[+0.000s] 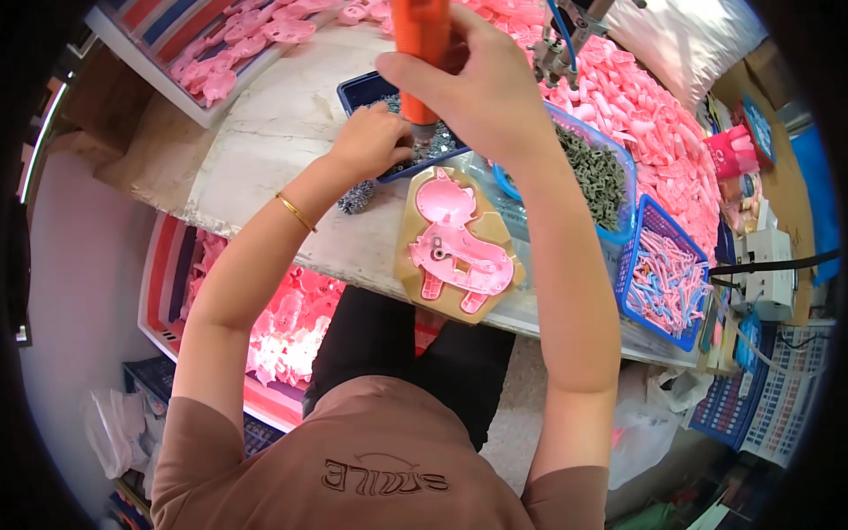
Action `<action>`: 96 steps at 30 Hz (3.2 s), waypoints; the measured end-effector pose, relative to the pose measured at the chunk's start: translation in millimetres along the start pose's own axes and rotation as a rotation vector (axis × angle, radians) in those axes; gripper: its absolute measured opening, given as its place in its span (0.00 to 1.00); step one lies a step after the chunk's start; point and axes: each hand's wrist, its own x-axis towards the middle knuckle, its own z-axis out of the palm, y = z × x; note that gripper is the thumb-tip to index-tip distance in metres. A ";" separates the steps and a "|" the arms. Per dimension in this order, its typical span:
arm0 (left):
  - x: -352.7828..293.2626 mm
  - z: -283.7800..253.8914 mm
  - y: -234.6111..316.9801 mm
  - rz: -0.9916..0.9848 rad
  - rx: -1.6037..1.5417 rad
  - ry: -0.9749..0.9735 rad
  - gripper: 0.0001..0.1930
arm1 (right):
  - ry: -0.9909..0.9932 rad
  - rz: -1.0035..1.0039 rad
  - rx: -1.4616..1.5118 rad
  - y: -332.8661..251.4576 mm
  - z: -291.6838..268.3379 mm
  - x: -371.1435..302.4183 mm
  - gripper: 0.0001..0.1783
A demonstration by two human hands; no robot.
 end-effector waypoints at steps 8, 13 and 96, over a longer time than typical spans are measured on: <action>-5.6 1.6 0.2 0.040 0.002 0.133 0.10 | 0.002 0.002 -0.007 -1.7 -11.8 -6.2 0.22; -22.4 -12.4 25.1 0.157 -0.060 0.276 0.06 | -0.007 0.001 0.245 -1.8 -11.1 -18.8 0.17; -107.1 7.2 102.4 0.180 -0.436 0.253 0.31 | 0.536 -0.270 0.110 -19.6 -130.6 5.5 0.26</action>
